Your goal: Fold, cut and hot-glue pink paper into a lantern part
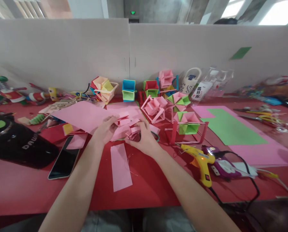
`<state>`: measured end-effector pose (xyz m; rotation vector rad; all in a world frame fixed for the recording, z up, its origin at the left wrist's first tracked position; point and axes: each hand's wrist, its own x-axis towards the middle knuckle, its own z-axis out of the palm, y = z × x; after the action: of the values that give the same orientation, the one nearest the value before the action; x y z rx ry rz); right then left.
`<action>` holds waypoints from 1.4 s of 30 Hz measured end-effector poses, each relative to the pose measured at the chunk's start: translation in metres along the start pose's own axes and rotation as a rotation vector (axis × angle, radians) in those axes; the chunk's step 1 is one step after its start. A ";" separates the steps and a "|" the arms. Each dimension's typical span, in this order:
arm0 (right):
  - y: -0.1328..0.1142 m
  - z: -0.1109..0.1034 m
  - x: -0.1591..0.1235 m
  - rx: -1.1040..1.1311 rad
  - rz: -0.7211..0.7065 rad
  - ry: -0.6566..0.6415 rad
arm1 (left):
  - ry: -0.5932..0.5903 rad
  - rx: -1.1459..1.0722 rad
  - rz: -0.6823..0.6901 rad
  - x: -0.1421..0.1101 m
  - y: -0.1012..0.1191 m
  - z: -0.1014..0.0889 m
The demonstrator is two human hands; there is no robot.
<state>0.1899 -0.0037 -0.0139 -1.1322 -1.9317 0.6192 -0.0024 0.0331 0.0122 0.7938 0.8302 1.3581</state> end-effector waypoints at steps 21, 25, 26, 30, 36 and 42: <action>0.003 0.001 0.001 -0.042 -0.026 -0.003 | 0.072 -0.005 0.085 -0.011 0.011 -0.011; 0.009 0.004 0.006 -0.012 0.012 0.139 | 0.065 -0.003 0.084 -0.011 0.010 -0.012; 0.010 0.005 0.007 0.009 0.021 0.158 | 0.064 -0.007 0.082 -0.011 0.010 -0.012; 0.014 0.007 0.008 0.058 0.011 0.119 | 0.067 -0.020 0.067 -0.012 0.009 -0.011; 0.021 0.007 0.012 0.032 0.003 0.214 | 0.047 -0.009 0.048 -0.012 0.007 -0.006; 0.026 0.000 0.017 0.071 0.072 0.252 | 0.067 0.065 0.061 -0.015 0.009 -0.008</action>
<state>0.1976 0.0233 -0.0262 -1.1796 -1.6492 0.5502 -0.0137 0.0187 0.0165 0.8341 0.9129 1.4236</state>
